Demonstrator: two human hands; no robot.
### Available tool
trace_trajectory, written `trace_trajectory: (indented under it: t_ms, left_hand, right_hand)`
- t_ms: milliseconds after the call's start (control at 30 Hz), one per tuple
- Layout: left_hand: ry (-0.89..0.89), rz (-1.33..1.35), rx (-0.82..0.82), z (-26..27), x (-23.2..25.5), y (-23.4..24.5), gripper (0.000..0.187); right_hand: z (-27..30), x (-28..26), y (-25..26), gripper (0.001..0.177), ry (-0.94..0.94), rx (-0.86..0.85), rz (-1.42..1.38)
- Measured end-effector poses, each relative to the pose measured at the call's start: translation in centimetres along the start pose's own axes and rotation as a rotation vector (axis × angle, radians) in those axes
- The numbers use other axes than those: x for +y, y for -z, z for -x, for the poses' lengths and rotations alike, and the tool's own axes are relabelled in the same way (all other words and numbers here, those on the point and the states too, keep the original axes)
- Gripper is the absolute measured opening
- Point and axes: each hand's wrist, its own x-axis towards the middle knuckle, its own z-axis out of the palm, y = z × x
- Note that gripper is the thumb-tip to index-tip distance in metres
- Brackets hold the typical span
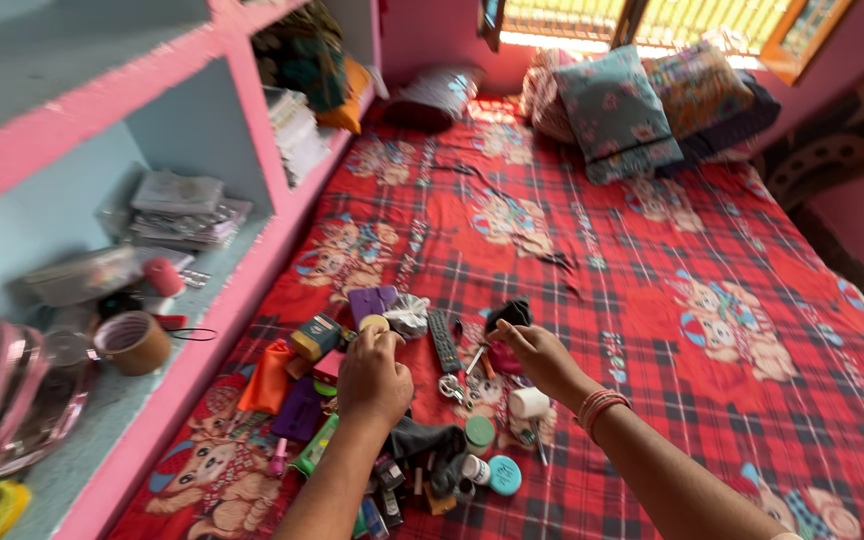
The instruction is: The person removes various bottles, jars, a remote control, a cloth pouch and other small items from a built-in bedroom shelf and places them on the bed. They wipe the empty shelf with a dark cloth, then carry the items back one at a time and arrange them in a row on the shelf.
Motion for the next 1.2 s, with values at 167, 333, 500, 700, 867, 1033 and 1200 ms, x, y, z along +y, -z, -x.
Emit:
trace_trajectory:
  t_ms: [167,333,500,700,867,1033,1200]
  left_hand:
    - [0.093,-0.002,-0.159,0.5,0.6,-6.8,0.032]
    - [0.2,-0.022,-0.325,2.2,-0.3,-12.8,0.034]
    - [0.303,-0.1,-0.542,4.3,-2.3,-18.4,0.042]
    - [0.394,-0.192,-0.776,7.1,-5.0,-24.3,0.055]
    - [0.499,-0.287,-0.945,7.4,-5.4,-27.2,0.098]
    - [0.677,-0.244,-1.035,7.7,-5.8,-28.6,0.121]
    - [0.659,-0.192,-1.05,9.9,-7.5,-31.0,0.111]
  right_hand:
    - [0.1,7.5,0.7,0.051,-0.176,0.032,0.067]
    - [-0.6,13.1,-1.2,0.039,-0.287,-0.051,0.066]
    - [-1.3,20.2,-5.2,0.035,-0.35,-0.091,0.01]
    - [-0.1,29.4,-11.7,0.035,-0.588,-0.189,-0.003]
    - [1.1,33.3,-17.0,0.044,-0.687,-0.223,0.14]
    - [0.8,34.4,-21.5,0.053,-0.662,-0.181,-0.094]
    - [0.7,35.0,-24.4,0.049,-0.936,-0.222,-0.392]
